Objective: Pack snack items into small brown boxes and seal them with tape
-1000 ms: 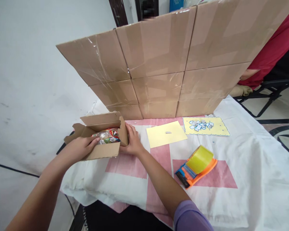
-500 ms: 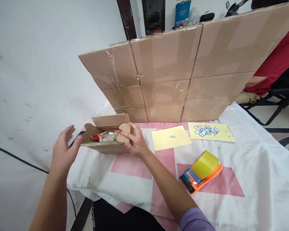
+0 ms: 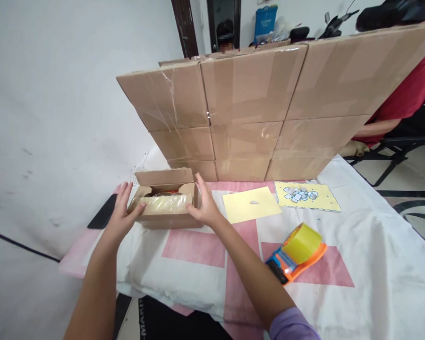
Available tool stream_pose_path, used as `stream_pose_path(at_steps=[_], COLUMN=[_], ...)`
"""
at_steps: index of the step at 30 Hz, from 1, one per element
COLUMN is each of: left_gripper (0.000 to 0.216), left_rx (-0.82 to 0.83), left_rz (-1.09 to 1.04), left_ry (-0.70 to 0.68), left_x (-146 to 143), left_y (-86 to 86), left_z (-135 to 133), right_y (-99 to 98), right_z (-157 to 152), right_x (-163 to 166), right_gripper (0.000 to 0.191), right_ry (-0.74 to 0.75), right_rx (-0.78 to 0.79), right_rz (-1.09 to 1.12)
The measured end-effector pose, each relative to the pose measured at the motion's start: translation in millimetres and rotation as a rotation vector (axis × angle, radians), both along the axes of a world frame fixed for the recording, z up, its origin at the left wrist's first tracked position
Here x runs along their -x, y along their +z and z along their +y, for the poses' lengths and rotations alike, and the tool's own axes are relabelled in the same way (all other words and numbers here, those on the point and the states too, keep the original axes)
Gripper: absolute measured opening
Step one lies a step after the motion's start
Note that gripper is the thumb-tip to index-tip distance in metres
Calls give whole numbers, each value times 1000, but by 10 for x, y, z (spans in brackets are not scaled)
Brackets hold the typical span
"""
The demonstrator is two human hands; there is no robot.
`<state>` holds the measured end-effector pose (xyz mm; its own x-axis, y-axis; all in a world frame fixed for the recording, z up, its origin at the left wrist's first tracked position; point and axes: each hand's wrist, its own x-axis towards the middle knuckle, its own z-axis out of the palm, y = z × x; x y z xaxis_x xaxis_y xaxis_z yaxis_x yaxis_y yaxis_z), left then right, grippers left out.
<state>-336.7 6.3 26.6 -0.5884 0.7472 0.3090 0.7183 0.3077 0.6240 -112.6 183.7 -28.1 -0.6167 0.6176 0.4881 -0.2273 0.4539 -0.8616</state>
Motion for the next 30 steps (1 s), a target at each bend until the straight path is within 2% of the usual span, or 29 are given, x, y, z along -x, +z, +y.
stream_pose_path(at_steps=[2, 4, 6, 8, 10, 13, 18, 24, 30], left_gripper=[87, 88, 74, 50, 47, 48, 69, 66, 63], left_rx=[69, 123, 160, 196, 202, 147, 166, 243, 247], left_rz=[58, 160, 272, 349, 367, 378, 591, 693, 673], left_ry=[-33, -42, -93, -212, -314, -324, -366, -298, -217], left_x=[65, 96, 76, 17, -56, -138, -170, -284, -509], left_y=[58, 143, 218, 243, 205, 91, -4, -41, -96], left_z=[-31, -43, -24, 10, 33, 22, 41, 132, 6], right_y=[49, 84, 104, 108, 97, 59, -6, -41, -41], right_z=[12, 19, 26, 36, 46, 50, 57, 31, -80], right_x=[-9, -4, 10, 20, 19, 8, 40, 79, 26], right_gripper=[96, 86, 63, 40, 32, 35, 73, 68, 63], right_ry=[60, 65, 40, -1, -33, -13, 2, -86, -123], right_rx=[14, -30, -154, -274, -328, -366, -460, -491, -480], right_rz=[-45, -26, 7, 18, -1, -20, -39, -10, 49])
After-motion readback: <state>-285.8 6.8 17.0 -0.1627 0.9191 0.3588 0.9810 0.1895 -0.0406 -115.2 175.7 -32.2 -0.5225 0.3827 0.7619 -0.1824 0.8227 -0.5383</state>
